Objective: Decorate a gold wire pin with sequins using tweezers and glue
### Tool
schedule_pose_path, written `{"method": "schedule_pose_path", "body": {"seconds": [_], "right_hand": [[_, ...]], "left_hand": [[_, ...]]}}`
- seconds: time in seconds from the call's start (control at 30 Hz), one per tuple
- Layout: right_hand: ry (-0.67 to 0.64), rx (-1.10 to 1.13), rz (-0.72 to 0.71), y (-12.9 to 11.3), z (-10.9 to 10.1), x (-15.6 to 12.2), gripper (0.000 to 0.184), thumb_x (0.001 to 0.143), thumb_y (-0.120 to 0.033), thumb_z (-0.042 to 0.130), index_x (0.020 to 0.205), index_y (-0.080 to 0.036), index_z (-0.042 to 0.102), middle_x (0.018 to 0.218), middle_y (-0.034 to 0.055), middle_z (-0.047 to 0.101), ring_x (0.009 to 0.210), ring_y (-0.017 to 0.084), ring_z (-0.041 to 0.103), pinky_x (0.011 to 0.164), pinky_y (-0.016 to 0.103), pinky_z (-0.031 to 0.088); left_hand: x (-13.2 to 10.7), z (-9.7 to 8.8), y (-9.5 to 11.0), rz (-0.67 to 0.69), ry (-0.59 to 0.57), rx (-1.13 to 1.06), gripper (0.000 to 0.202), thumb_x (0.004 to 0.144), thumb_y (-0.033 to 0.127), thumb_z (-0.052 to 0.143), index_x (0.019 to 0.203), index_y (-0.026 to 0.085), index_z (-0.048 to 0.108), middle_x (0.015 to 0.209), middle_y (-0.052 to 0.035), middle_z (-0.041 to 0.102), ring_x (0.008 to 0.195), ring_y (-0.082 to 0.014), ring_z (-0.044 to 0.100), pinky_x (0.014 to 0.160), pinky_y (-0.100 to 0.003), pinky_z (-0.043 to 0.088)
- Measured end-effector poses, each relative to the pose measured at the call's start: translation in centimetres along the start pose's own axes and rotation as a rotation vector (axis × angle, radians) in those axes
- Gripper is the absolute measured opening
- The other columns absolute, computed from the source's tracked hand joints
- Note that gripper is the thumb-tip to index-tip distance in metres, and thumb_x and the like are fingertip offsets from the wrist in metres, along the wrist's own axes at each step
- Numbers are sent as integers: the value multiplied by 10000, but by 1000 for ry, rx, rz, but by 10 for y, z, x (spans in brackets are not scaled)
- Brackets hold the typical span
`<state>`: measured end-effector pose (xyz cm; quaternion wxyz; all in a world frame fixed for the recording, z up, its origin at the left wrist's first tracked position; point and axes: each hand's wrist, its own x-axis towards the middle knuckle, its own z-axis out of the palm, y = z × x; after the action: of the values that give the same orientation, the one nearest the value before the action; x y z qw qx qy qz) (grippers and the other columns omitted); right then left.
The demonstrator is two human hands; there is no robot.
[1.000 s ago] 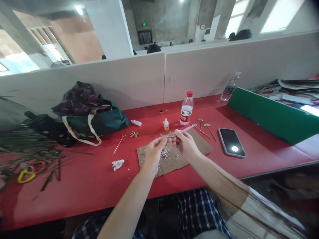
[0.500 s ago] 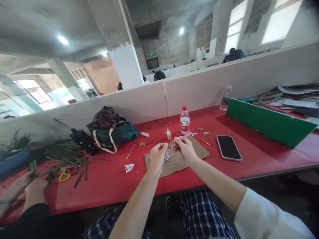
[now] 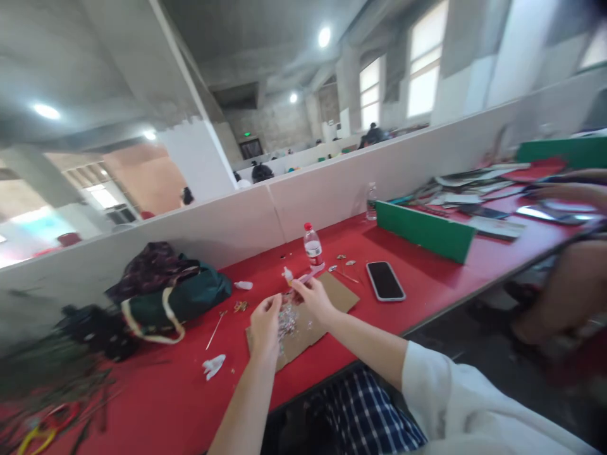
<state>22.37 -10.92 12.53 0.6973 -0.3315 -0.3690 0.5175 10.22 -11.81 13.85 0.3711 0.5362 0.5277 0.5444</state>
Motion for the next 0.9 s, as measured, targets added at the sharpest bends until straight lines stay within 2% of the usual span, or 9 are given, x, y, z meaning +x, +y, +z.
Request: {"method": "schedule_pose_path", "body": {"seconds": [0.13, 0.33, 0.57, 0.9], "right_hand": [[-20, -80, -51, -3, 4, 6, 384, 637, -549, 708, 627, -193, 563, 537, -1, 594, 471, 129, 533, 493, 263, 424], [-79, -176, -88, 4, 1, 3, 359, 694, -532, 667, 644, -194, 556, 551, -5, 594, 495, 130, 535, 515, 260, 424], [-109, -252, -112, 19, -9, -2, 261, 745, -439, 650, 674, -196, 585, 598, -6, 618, 550, 137, 563, 572, 265, 441], [-83, -194, -114, 12, 0, -8, 334, 726, -519, 644, 722, -198, 553, 613, 5, 624, 539, 142, 573, 550, 279, 456]], "left_hand": [[7, -3, -3, -47, 12, -51, 476, 534, 565, 710, 753, 143, 694, 659, -31, 660, 645, -166, 572, 601, -263, 402], [2, -8, -6, -108, -12, -116, 488, 466, 552, 737, 728, 143, 690, 676, -29, 666, 615, -134, 547, 575, -240, 382], [-6, -11, -13, -187, -20, -125, 482, 452, 545, 745, 707, 141, 682, 659, -31, 659, 564, -116, 533, 532, -227, 363], [-14, -14, -8, -168, -22, -189, 369, 549, 466, 730, 743, 153, 709, 743, -50, 698, 593, -102, 552, 530, -204, 370]]}}
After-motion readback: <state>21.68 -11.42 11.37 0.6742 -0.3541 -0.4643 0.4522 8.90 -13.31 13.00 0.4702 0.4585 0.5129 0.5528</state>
